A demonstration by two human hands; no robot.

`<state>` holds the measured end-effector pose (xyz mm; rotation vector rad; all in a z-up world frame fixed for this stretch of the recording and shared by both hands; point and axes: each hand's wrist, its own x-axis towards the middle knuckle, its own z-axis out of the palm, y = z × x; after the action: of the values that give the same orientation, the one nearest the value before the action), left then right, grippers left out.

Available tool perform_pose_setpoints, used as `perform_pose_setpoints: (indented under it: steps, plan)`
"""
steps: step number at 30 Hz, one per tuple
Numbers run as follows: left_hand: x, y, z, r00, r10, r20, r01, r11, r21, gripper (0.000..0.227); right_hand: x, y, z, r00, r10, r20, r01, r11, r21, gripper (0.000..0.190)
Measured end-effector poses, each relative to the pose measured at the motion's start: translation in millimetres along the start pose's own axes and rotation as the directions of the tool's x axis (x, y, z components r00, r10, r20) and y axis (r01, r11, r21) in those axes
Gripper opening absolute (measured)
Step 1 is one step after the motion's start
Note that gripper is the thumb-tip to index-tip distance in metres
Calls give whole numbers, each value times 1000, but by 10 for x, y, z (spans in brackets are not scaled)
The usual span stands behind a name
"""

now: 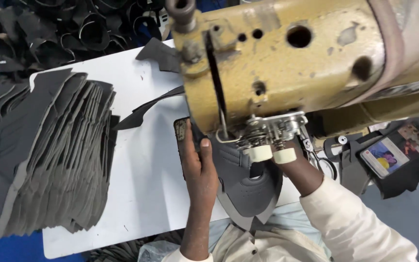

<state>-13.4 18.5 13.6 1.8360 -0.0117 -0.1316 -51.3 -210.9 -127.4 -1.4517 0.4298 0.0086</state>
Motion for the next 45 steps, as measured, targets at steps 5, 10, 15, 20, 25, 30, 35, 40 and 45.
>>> perform_pose_setpoints:
  steps: [5, 10, 15, 20, 25, 30, 35, 40, 45]
  plan:
    - [7, -129, 5, 994, 113, 4, -113, 990, -84, 62, 24, 168, -221, 980, -158, 117, 194, 689, -698, 40]
    - [52, -86, -112, 994, 106, 0, -106, 994, -9, 61, -512, -1048, 41, 967, -246, 64, 220, 681, -699, 33]
    - [147, -320, -305, 986, -129, -105, 105, 972, -209, 56, -1158, -712, -464, 939, -326, -113, 24, 388, -921, 50]
    - [1074, -1223, -23, 892, -441, 102, 450, 839, -307, 74, -1267, -240, -743, 924, -376, -78, 47, 313, -949, 69]
    - [1722, -499, 45, 753, -574, 324, 650, 570, -502, 60, -978, 491, -1342, 949, -281, -140, -37, 342, -939, 89]
    - [1819, 143, -34, 925, -85, 371, 378, 311, -872, 36, -210, 3104, -3129, 963, -157, -221, -146, 388, -910, 72]
    - [1846, 89, 23, 931, 25, 364, 342, 290, -894, 37, -677, 1875, -2631, 979, 68, -193, -180, 735, -654, 78]
    - [1839, 196, 24, 972, -19, 233, 226, 321, -920, 36, -790, 1106, -2153, 932, 102, -347, -241, 890, -387, 66]
    - [1874, 184, 145, 997, 69, -36, -65, 482, -874, 39, -1099, -1130, -504, 941, -314, -130, 109, 642, -758, 62]
